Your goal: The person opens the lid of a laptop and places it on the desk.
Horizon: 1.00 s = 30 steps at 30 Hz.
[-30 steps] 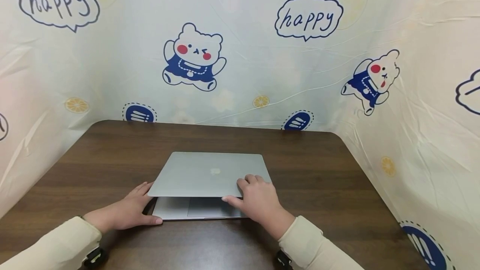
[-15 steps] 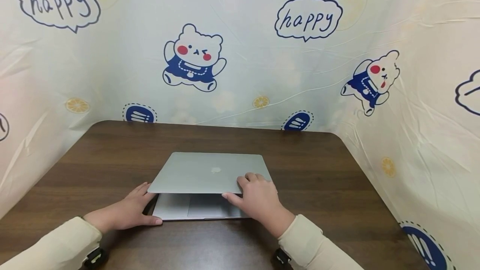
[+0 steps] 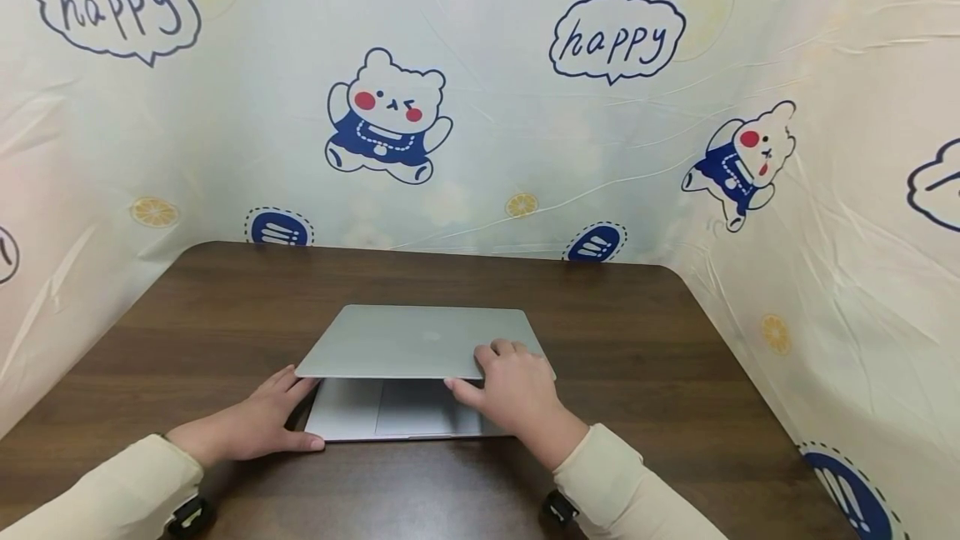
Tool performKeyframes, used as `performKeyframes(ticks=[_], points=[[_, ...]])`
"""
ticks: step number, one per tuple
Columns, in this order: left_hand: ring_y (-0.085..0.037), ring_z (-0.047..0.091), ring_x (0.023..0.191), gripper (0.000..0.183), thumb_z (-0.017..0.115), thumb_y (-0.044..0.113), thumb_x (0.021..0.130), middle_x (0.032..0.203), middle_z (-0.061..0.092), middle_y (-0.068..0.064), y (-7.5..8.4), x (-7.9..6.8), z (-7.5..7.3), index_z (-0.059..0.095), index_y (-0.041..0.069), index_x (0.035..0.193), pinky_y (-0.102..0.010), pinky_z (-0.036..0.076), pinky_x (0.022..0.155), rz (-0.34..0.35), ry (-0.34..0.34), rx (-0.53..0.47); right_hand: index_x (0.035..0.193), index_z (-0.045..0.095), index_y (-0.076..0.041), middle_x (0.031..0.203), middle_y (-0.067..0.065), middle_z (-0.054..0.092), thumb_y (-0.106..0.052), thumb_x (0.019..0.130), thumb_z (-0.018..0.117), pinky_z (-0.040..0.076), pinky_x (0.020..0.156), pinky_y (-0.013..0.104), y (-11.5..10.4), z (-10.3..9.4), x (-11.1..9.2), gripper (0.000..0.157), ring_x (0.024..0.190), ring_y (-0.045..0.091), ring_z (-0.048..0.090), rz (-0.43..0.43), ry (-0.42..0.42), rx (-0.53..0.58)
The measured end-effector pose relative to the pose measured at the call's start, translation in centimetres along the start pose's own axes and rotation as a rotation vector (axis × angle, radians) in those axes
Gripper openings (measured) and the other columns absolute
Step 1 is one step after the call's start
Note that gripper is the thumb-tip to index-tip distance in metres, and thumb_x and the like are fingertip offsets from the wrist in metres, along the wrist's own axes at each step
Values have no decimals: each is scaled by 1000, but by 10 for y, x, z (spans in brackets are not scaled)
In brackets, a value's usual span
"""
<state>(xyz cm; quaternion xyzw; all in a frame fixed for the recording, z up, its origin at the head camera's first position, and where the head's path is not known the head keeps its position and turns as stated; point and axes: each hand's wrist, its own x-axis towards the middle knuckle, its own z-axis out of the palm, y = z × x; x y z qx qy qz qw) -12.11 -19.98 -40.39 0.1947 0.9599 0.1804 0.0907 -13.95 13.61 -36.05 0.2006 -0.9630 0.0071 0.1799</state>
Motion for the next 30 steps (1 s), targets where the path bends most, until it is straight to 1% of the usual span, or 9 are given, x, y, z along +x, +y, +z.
performKeyframes(ticks=[6,12,18,26,30], points=[[-50,20,125,99,62,64,67,136,29,-29,0,0,-1,36,-6,132,-64,25,92,-6,-9,2,97,67,-19,96,0,65,-65,76,51,48,53,36,1,0,2,53,82,17,62,-24,41,-6],[-50,20,125,100,63,63,67,135,30,-29,1,1,-1,35,-6,133,-63,24,93,-10,-11,0,94,68,-19,93,-1,65,-64,75,52,47,49,34,2,0,3,51,77,16,62,-33,80,-19],[-50,21,125,100,63,64,66,135,30,-28,0,1,-1,35,-5,133,-63,24,93,-6,-8,5,93,68,-19,92,-1,66,-63,74,53,46,47,33,2,-1,4,50,74,16,62,-41,96,-30],[-50,23,124,100,63,63,66,134,32,-28,0,1,0,35,-6,133,-64,26,91,11,16,17,90,68,-19,88,-1,66,-62,73,55,43,42,31,2,-3,6,48,69,16,62,-52,130,-28],[-50,23,124,100,63,64,66,134,32,-28,0,1,0,35,-5,133,-64,26,91,14,21,20,90,68,-19,88,-1,66,-62,73,55,42,41,30,2,-4,7,49,68,16,62,-52,127,-27]])
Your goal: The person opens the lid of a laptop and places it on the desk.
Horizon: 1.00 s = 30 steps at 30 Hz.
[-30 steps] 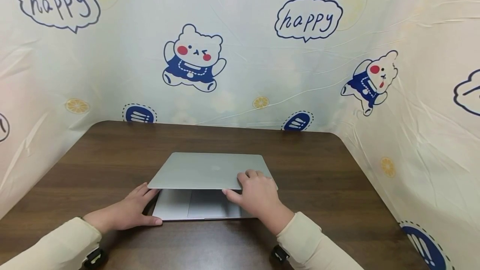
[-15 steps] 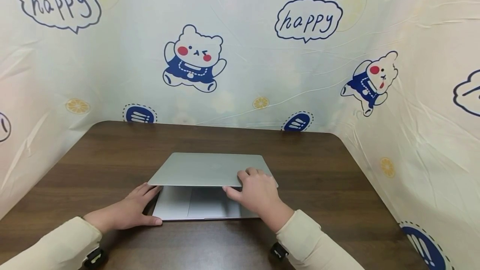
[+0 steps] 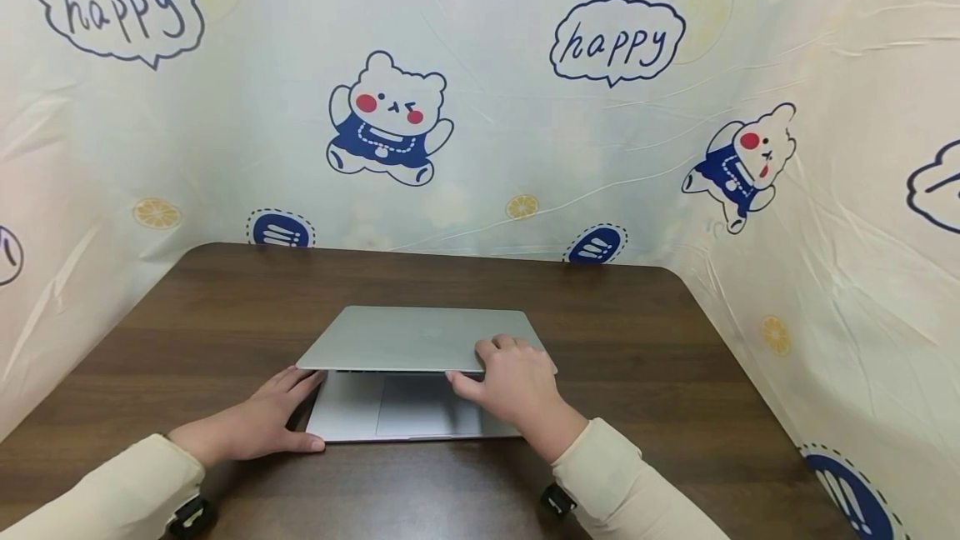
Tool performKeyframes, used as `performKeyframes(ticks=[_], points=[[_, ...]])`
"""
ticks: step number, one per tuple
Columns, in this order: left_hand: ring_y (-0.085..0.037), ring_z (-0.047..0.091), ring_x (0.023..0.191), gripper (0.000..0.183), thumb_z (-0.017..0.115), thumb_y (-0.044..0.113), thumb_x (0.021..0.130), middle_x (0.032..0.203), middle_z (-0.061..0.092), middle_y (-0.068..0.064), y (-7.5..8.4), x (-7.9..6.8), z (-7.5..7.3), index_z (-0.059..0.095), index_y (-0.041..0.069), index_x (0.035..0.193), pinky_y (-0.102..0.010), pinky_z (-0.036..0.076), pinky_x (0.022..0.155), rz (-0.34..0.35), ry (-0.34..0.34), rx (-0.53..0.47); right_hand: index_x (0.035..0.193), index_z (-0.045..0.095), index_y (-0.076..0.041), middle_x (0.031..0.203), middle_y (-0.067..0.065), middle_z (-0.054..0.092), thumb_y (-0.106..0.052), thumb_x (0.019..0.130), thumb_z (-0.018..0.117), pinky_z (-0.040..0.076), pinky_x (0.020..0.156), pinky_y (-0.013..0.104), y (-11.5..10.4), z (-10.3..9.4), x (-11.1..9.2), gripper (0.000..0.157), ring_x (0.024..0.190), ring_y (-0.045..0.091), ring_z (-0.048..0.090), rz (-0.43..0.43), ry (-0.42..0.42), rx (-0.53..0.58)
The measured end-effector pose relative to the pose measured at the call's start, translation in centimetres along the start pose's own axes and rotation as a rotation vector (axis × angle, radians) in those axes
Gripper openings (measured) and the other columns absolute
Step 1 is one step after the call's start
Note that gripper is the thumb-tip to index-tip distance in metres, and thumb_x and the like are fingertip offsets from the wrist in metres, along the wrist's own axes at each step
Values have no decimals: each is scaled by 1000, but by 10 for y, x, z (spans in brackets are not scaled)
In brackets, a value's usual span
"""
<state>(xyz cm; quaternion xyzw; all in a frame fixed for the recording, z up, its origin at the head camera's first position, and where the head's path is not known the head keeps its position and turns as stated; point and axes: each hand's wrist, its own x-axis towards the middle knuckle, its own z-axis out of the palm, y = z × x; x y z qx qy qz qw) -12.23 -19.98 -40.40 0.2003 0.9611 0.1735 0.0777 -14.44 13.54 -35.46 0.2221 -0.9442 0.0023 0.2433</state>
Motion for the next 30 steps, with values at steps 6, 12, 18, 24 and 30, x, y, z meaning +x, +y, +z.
performKeyframes(ticks=[6,12,18,24,30], points=[[-50,23,124,101,62,65,66,135,32,-27,-1,0,1,35,-5,133,-63,26,92,1,0,8,91,69,-19,90,0,67,-64,74,52,41,41,29,1,2,1,50,67,16,61,-6,-18,-3],[-50,23,124,101,62,65,66,136,31,-26,0,0,1,34,-5,134,-63,26,91,2,-4,5,89,69,-20,88,0,67,-62,73,54,38,38,27,3,2,2,48,63,15,61,-18,9,-6],[-50,22,125,101,61,66,66,139,28,-26,0,0,0,34,-4,135,-63,25,92,1,-14,1,86,68,-20,86,-2,66,-61,72,56,33,35,26,5,2,4,45,60,15,59,-22,48,-4],[-50,22,125,102,60,67,66,138,28,-26,-1,0,1,34,-3,135,-63,26,92,-4,-19,1,84,69,-20,83,-2,67,-61,72,56,34,34,27,6,2,7,45,57,15,58,-29,81,-6],[-49,21,125,102,60,67,65,138,28,-26,-2,0,1,33,-1,136,-64,25,91,-15,-27,-8,85,69,-21,85,-2,67,-62,73,55,33,34,26,6,0,10,45,56,15,59,-26,72,-15]])
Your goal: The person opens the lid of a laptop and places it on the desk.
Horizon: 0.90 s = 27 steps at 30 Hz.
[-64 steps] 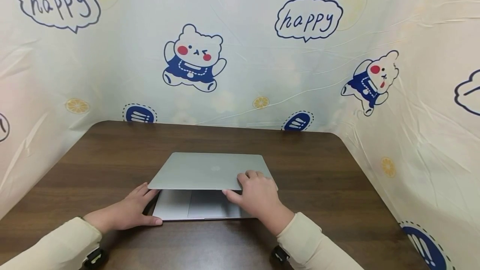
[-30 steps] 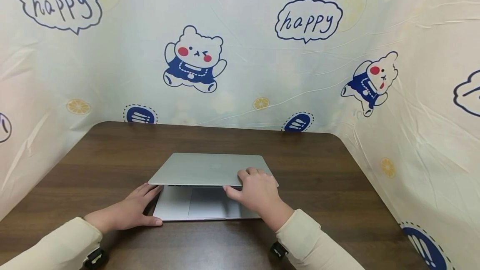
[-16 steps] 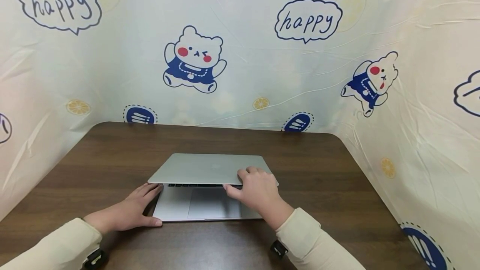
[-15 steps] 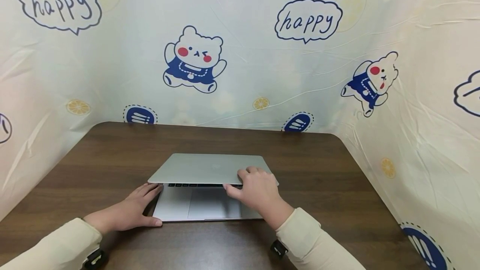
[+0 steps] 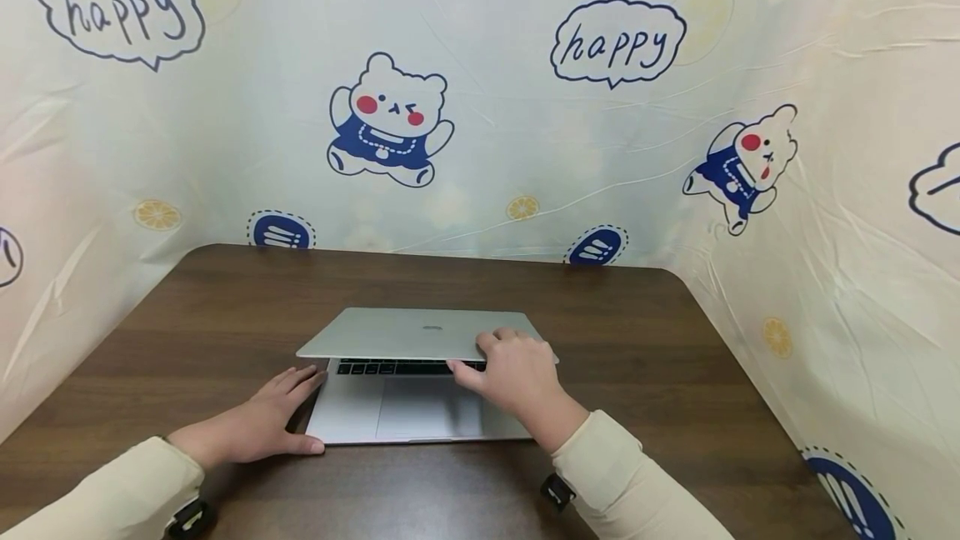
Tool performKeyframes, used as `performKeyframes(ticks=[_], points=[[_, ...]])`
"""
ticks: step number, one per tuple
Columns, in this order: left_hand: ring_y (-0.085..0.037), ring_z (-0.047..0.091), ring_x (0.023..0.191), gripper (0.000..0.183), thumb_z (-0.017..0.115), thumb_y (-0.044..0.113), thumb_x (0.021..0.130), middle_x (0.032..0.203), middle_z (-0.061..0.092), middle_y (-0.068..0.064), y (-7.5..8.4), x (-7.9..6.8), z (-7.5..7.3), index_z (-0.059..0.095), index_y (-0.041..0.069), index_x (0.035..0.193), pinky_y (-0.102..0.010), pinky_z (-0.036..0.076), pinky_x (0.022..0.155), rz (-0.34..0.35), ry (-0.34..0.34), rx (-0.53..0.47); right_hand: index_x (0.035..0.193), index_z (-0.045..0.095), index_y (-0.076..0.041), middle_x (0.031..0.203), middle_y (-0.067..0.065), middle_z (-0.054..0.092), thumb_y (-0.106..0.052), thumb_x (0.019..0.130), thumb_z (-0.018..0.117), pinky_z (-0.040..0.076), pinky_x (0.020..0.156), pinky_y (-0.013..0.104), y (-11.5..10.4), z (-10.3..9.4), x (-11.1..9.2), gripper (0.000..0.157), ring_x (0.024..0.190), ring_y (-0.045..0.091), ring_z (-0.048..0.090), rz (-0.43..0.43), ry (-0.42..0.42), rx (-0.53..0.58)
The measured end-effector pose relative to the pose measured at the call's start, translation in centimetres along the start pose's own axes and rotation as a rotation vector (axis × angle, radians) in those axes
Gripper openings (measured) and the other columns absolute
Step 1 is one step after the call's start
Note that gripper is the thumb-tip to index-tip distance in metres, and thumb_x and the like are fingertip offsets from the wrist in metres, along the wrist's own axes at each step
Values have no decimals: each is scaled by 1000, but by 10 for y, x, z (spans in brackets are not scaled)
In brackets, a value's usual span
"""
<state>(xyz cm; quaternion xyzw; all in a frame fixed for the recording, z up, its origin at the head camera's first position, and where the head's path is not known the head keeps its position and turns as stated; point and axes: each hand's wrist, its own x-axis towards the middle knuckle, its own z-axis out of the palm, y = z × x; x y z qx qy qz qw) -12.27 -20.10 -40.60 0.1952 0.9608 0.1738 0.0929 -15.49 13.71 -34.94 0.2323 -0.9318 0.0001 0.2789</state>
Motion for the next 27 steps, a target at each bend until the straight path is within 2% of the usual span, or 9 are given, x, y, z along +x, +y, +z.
performKeyframes(ticks=[10,19,27], points=[[-50,21,125,102,61,67,65,138,28,-26,-1,0,1,34,-2,135,-63,25,92,6,9,3,85,69,-21,82,-2,67,-61,75,54,30,34,24,2,-3,5,44,56,14,58,12,-37,5],[-50,20,125,100,62,65,66,138,28,-27,3,-1,0,34,-3,135,-63,24,93,2,2,-13,88,69,-22,83,-4,67,-62,79,47,28,34,22,4,-4,8,47,57,13,58,12,-79,-1],[-50,21,125,100,62,65,66,138,28,-27,1,-1,1,34,-2,135,-63,24,93,3,7,-9,86,69,-24,83,-5,67,-62,78,50,26,33,23,5,-6,11,43,51,14,55,17,-60,6]])
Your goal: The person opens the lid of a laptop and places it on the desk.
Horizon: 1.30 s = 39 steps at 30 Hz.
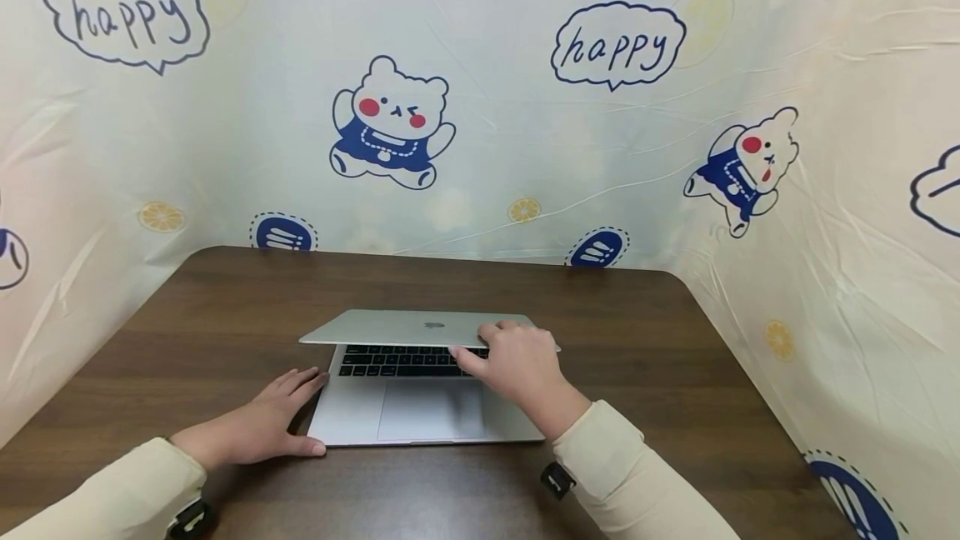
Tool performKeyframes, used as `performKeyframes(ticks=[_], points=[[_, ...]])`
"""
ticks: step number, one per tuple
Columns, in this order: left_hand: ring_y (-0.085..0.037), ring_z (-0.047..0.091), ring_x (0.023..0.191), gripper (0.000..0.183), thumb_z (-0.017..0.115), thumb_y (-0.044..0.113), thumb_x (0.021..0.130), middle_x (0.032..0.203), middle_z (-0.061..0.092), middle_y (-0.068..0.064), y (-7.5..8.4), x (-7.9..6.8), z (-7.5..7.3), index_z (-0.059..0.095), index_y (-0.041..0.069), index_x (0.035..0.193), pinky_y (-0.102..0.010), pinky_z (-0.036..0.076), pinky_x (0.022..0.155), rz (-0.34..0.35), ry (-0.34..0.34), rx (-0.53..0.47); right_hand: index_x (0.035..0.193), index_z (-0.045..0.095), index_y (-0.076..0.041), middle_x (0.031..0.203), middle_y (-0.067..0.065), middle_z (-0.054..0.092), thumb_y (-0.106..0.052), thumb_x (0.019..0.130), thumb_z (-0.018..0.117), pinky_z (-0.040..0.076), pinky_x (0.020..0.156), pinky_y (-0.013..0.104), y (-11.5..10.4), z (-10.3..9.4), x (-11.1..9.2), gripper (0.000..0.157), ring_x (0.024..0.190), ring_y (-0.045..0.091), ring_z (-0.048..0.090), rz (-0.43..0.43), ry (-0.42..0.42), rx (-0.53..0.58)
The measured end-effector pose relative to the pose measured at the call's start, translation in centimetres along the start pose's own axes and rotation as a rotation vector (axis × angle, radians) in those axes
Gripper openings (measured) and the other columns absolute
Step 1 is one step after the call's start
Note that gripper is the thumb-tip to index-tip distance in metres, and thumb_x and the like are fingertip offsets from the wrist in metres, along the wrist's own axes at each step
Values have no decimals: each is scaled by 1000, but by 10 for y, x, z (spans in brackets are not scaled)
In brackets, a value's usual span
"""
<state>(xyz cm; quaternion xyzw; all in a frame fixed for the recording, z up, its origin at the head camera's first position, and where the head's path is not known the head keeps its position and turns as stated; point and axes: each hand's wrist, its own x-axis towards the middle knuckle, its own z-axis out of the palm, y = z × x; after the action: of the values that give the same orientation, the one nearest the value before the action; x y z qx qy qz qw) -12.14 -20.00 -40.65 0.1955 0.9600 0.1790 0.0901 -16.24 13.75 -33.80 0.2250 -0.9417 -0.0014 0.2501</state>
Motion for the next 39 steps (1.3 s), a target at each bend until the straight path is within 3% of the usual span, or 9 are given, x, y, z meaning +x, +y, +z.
performKeyframes(ticks=[24,39], points=[[-49,18,126,100,63,64,66,140,25,-26,4,-2,-3,32,0,137,-64,22,93,-25,-29,-32,94,70,-24,88,-2,67,-64,80,47,27,33,24,2,-8,12,48,56,15,57,29,-87,12],[-49,21,126,102,61,67,65,139,27,-25,0,0,1,32,0,137,-64,24,92,-17,-12,-8,95,69,-23,84,-3,66,-62,82,45,29,34,25,4,-12,18,48,57,17,58,28,-132,11]])
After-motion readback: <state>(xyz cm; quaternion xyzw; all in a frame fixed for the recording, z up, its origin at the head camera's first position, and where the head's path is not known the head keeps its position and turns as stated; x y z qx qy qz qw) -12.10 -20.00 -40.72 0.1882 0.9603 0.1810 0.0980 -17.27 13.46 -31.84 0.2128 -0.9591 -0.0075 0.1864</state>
